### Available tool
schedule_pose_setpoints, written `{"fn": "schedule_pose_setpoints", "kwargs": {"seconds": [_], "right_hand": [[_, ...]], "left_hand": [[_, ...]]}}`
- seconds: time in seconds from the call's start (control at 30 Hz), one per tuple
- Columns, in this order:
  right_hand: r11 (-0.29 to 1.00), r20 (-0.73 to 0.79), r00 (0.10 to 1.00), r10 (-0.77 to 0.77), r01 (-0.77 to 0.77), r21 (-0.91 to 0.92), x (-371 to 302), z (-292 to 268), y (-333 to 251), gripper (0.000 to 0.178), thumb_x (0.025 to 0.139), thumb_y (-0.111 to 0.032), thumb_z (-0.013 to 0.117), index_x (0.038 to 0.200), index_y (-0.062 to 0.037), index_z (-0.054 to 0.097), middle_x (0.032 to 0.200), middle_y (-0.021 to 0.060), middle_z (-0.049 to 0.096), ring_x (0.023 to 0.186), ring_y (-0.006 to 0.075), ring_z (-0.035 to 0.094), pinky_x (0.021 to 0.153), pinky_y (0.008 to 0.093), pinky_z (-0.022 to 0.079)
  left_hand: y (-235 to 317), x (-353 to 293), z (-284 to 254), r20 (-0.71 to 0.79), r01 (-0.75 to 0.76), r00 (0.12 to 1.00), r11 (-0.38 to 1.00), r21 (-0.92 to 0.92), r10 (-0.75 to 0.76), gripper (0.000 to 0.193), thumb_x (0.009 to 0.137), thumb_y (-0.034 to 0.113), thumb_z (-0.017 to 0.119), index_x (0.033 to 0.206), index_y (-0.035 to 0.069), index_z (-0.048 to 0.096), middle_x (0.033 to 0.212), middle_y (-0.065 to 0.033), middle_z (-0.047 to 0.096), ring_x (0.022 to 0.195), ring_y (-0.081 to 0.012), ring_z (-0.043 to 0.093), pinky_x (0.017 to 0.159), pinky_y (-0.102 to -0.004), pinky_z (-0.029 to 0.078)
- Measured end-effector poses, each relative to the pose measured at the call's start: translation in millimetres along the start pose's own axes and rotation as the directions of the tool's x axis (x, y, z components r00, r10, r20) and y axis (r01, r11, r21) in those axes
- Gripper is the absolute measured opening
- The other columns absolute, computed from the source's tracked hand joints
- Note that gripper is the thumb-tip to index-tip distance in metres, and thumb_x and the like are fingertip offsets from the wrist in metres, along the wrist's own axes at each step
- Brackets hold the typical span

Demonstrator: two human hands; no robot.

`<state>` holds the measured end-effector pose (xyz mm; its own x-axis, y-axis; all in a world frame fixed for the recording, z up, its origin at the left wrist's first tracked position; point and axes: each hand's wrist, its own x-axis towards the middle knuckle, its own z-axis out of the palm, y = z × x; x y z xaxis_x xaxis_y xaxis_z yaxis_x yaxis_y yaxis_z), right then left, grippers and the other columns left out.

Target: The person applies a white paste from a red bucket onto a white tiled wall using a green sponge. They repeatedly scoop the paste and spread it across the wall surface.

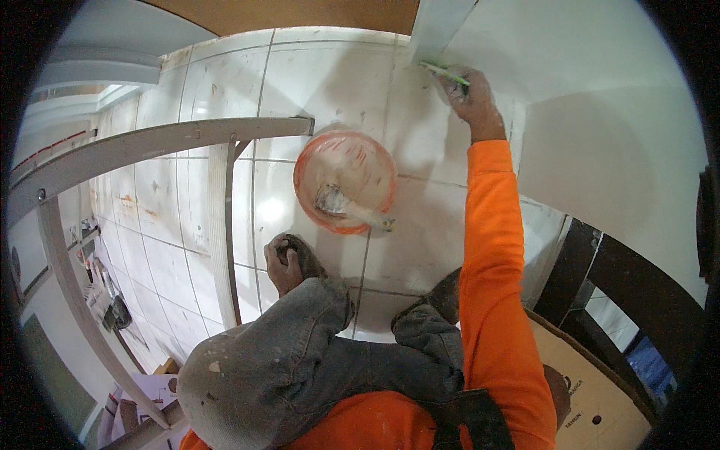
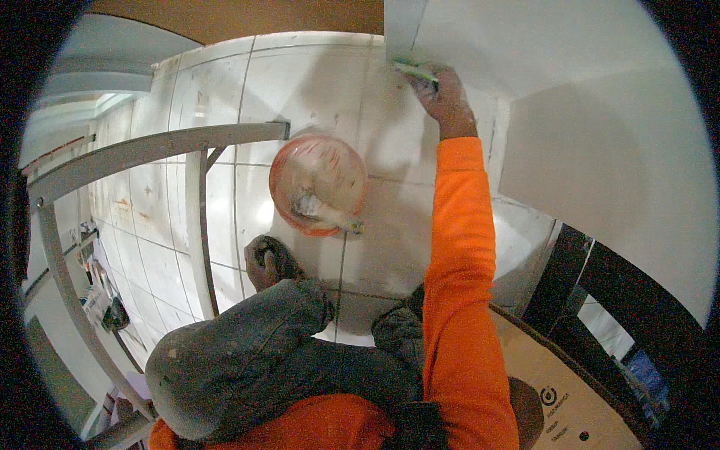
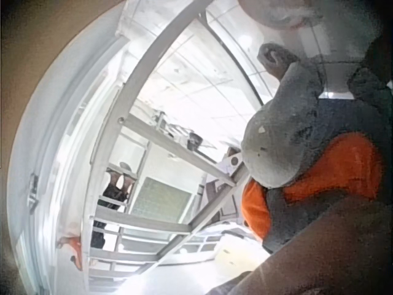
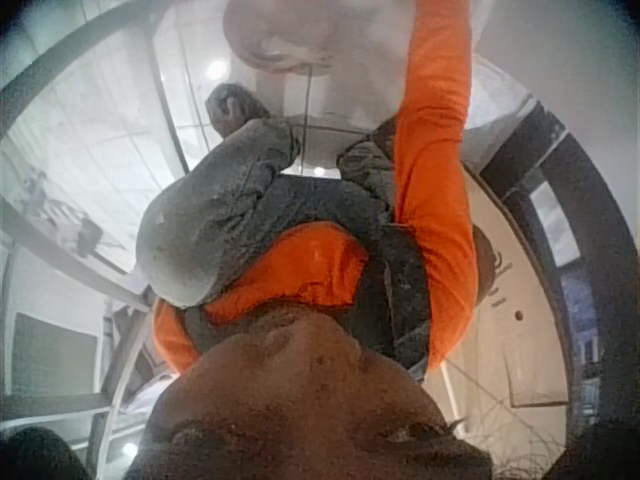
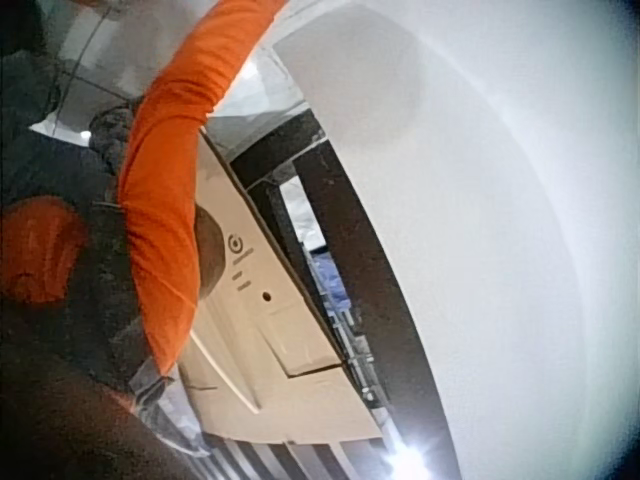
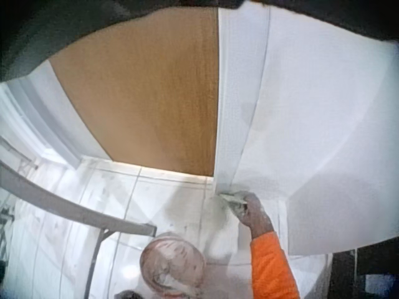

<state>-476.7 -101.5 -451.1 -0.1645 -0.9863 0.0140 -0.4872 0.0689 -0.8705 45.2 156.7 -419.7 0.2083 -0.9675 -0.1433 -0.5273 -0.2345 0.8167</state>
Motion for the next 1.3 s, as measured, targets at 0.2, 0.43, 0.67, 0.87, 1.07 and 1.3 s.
{"fn": "schedule_pose_setpoints", "kwargs": {"seconds": [0.2, 0.43, 0.67, 0.87, 1.07, 1.3], "right_hand": [[0.993, 0.054, 0.992, 0.112, -0.110, -0.037, -29.8, -32.4, -107.4, 0.022, 0.099, -0.008, 0.058, 0.113, 0.0069, 0.066, 0.103, 0.0098, 0.072, 0.092, 0.0151, 0.067, 0.086, 0.0290, 0.060], [0.260, 0.236, 0.755, 0.612, -0.474, 0.841, -87.3, -31.8, -86.6, 0.028, 0.096, -0.014, 0.057, 0.119, 0.0003, 0.058, 0.107, 0.0115, 0.068, 0.092, 0.0252, 0.070, 0.072, 0.0361, 0.058], [0.333, 0.095, 0.694, 0.714, -0.456, 0.825, -84.5, 33.7, -56.8, 0.021, 0.093, -0.018, 0.061, 0.109, -0.0038, 0.058, 0.098, 0.0069, 0.062, 0.078, 0.0213, 0.066, 0.059, 0.0313, 0.053], [0.702, -0.048, 0.871, 0.489, -0.360, 0.615, -50.2, 31.9, 23.0, 0.023, 0.094, -0.016, 0.059, 0.110, -0.0004, 0.058, 0.100, 0.0108, 0.062, 0.082, 0.0235, 0.066, 0.063, 0.0343, 0.056], [0.140, 0.185, 0.753, 0.632, -0.345, 0.928, -37.3, 25.7, -70.4, 0.025, 0.094, -0.007, 0.061, 0.118, -0.0006, 0.059, 0.109, 0.0117, 0.066, 0.095, 0.0258, 0.068, 0.080, 0.0348, 0.060], [0.980, -0.120, 0.981, 0.153, -0.166, -0.106, -45.4, -25.1, -76.1, 0.040, 0.082, -0.004, 0.076, 0.119, -0.0024, 0.062, 0.114, 0.0173, 0.069, 0.096, 0.0296, 0.071, 0.080, 0.0351, 0.058]], "left_hand": [[1.9, -3.7, -16.7, -0.032, 0.006, 1.000, 0.980, 0.201, 0.000, 0.033, 0.088, 0.011, 0.057, 0.119, 0.002, 0.059, 0.109, -0.0174, 0.059, 0.104, -0.0344, 0.062, 0.093, -0.0439, 0.049], [-9.6, -4.5, -7.8, -0.044, 0.073, 0.997, 0.993, 0.089, -0.069, 0.032, 0.087, 0.008, 0.057, 0.119, 0.002, 0.059, 0.110, -0.0177, 0.059, 0.106, -0.0353, 0.061, 0.093, -0.0448, 0.048], [23.5, -0.8, -8.5, -0.034, 0.060, 0.998, 0.980, 0.192, -0.055, 0.036, 0.086, 0.007, 0.056, 0.122, 0.003, 0.059, 0.109, -0.0171, 0.058, 0.104, -0.0378, 0.060, 0.093, -0.0456, 0.048], [1.1, -1.8, 3.7, -0.057, 0.078, 0.996, 0.995, 0.067, -0.074, 0.035, 0.086, 0.006, 0.056, 0.121, 0.002, 0.059, 0.109, -0.0178, 0.059, 0.106, -0.0385, 0.060, 0.093, -0.0458, 0.048], [14.5, -1.3, -13.4, -0.026, -0.004, 1.000, 0.974, 0.229, 0.011, 0.033, 0.086, 0.008, 0.057, 0.119, 0.001, 0.059, 0.108, -0.0177, 0.058, 0.105, -0.0375, 0.060, 0.095, -0.0453, 0.047], [15.1, 3.0, -14.1, 0.000, -0.007, 1.000, 0.974, 0.225, 0.007, 0.033, 0.087, 0.013, 0.057, 0.118, 0.002, 0.059, 0.107, -0.0166, 0.058, 0.102, -0.0346, 0.061, 0.091, -0.0437, 0.048]]}}
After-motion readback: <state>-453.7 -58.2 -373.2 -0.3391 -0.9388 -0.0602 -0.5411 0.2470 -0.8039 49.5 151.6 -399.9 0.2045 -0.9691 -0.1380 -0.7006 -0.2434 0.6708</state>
